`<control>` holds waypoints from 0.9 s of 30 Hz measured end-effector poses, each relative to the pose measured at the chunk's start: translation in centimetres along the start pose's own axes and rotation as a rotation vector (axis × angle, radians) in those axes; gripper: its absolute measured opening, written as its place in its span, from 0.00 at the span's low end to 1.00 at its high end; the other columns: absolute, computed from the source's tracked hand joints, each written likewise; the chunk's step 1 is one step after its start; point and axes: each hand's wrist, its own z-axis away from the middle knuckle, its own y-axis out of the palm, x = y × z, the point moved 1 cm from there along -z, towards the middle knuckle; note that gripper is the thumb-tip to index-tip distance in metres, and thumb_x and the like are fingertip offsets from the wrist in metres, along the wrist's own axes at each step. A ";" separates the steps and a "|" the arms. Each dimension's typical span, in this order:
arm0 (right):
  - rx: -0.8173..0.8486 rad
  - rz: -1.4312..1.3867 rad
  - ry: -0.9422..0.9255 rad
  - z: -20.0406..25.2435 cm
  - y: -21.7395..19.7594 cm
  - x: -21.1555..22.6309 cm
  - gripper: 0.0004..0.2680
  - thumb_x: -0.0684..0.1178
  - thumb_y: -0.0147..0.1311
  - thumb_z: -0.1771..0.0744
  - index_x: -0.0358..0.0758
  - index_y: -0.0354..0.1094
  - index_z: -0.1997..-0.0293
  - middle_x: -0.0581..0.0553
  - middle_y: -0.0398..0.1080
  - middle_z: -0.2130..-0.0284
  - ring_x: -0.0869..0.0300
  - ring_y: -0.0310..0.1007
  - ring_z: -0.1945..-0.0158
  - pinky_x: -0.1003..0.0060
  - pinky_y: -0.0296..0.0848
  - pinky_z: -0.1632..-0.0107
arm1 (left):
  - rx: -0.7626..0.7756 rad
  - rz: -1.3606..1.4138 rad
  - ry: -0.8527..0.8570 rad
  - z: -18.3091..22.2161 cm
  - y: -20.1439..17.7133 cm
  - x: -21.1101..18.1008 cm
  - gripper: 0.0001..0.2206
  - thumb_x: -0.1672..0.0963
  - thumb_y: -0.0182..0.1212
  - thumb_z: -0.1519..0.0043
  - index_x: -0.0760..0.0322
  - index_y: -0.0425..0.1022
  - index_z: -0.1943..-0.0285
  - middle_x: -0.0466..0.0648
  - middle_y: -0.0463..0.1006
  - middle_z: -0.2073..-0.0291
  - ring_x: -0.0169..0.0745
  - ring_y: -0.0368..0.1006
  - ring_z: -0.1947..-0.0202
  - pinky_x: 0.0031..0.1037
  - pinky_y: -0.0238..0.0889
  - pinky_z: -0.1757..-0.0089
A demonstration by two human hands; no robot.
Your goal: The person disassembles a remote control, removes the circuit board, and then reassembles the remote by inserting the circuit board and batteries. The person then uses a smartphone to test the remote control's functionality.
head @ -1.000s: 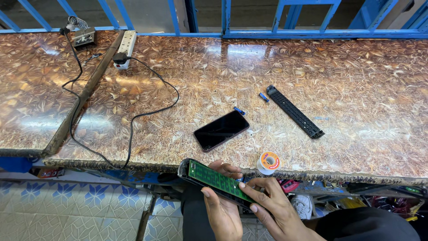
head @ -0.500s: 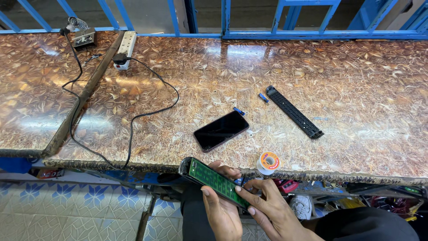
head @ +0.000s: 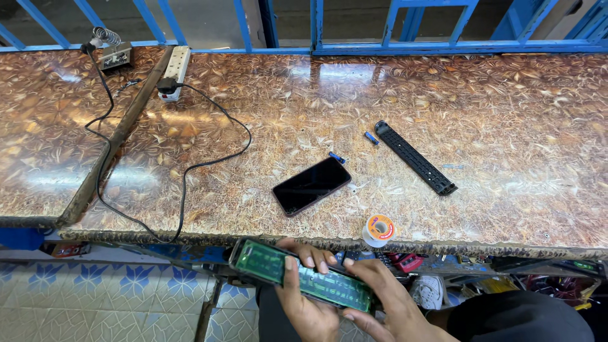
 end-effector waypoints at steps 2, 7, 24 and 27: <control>-0.048 -0.083 0.119 0.1 0.0 -0.1 0.27 0.55 0.62 0.34 0.38 0.55 0.30 0.38 0.67 0.45 0.54 0.71 0.42 0.59 0.69 0.39 | -0.001 0.012 0.068 -0.1 -0.4 -0.2 0.12 0.56 0.55 0.33 0.68 0.66 0.45 0.49 0.65 0.72 0.40 0.65 0.74 0.38 0.65 0.63; -0.084 -0.580 0.517 0.2 0.6 -0.9 0.27 0.51 0.68 0.38 0.41 0.61 0.32 0.42 0.74 0.50 0.63 0.74 0.45 0.69 0.70 0.43 | -0.013 -0.006 0.197 -0.1 -0.6 -0.6 0.10 0.54 0.51 0.30 0.66 0.66 0.48 0.47 0.65 0.71 0.38 0.64 0.72 0.36 0.63 0.61; -0.714 -0.699 0.690 -1.8 -8.0 -5.7 0.13 0.46 0.54 0.33 0.36 0.71 0.43 0.50 0.55 0.68 0.61 0.57 0.78 0.72 0.58 0.77 | 0.247 -0.321 -0.379 -0.4 -0.7 0.4 0.23 0.53 0.63 0.40 0.71 0.71 0.39 0.65 0.77 0.46 0.70 0.76 0.48 0.58 0.81 0.56; -0.747 -0.633 0.628 -2.1 -10.2 -5.3 0.12 0.47 0.49 0.31 0.38 0.72 0.43 0.50 0.65 0.74 0.65 0.57 0.79 0.74 0.57 0.79 | 0.424 -0.347 -0.640 -0.2 1.2 -0.3 0.24 0.54 0.63 0.39 0.74 0.68 0.37 0.75 0.76 0.44 0.78 0.79 0.50 0.44 0.83 0.69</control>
